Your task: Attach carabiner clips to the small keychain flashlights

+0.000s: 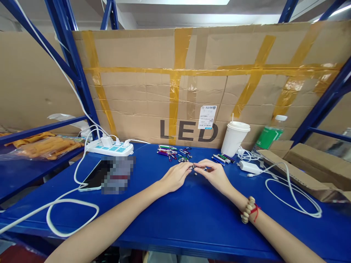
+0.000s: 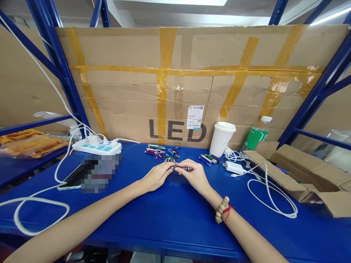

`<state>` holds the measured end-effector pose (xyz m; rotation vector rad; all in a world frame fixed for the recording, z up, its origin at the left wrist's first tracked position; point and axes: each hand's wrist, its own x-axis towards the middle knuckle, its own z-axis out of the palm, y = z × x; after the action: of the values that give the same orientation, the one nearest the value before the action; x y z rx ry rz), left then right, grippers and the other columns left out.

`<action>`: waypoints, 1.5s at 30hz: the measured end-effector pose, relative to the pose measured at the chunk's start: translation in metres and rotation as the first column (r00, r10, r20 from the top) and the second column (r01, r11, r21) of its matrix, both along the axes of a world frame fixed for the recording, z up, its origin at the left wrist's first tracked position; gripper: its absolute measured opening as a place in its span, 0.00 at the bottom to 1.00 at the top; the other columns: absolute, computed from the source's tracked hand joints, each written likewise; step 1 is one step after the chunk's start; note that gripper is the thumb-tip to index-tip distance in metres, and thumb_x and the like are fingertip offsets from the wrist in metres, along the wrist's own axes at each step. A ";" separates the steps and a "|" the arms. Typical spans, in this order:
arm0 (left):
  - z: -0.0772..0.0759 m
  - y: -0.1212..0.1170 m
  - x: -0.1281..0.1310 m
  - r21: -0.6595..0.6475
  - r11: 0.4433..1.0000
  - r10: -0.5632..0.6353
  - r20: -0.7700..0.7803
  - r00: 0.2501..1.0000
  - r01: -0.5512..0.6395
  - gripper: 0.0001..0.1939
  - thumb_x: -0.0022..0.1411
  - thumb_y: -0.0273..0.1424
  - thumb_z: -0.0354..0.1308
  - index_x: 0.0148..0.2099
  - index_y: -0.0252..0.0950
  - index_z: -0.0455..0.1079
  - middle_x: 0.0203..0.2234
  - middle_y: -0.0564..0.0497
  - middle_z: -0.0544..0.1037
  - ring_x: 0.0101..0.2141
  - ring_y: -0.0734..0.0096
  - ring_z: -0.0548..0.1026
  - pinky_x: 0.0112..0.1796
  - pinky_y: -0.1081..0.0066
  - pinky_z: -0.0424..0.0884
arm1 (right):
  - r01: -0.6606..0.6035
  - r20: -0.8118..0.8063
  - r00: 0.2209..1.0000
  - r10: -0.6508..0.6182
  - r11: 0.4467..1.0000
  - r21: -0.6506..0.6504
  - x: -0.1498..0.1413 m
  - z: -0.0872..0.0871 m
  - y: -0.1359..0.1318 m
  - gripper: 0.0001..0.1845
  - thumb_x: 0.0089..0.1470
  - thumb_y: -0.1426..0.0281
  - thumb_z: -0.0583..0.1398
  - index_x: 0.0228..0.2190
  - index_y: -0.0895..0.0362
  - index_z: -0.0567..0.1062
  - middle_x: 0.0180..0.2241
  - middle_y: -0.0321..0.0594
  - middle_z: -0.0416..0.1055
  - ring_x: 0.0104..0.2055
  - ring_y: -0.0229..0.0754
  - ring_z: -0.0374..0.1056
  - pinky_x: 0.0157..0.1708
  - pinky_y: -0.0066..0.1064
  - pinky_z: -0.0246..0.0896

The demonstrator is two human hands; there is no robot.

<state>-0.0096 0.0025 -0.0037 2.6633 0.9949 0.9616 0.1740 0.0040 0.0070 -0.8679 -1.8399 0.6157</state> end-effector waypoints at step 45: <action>0.000 -0.003 0.000 -0.197 0.979 -0.067 -0.069 0.995 0.052 0.10 0.66 0.33 0.38 0.43 0.34 0.55 0.42 0.51 0.68 0.42 0.73 0.68 0.41 0.73 0.63 | -0.223 -0.160 0.967 0.199 0.963 -0.151 0.005 -0.010 0.002 0.08 0.40 0.69 0.64 0.22 0.63 0.76 0.29 0.45 0.66 0.23 0.33 0.61 0.17 0.24 0.60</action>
<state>-0.0094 -0.0010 -0.0038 2.5662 0.9635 0.7170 0.1789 0.0061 -0.0027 -0.7187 -1.7805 0.9558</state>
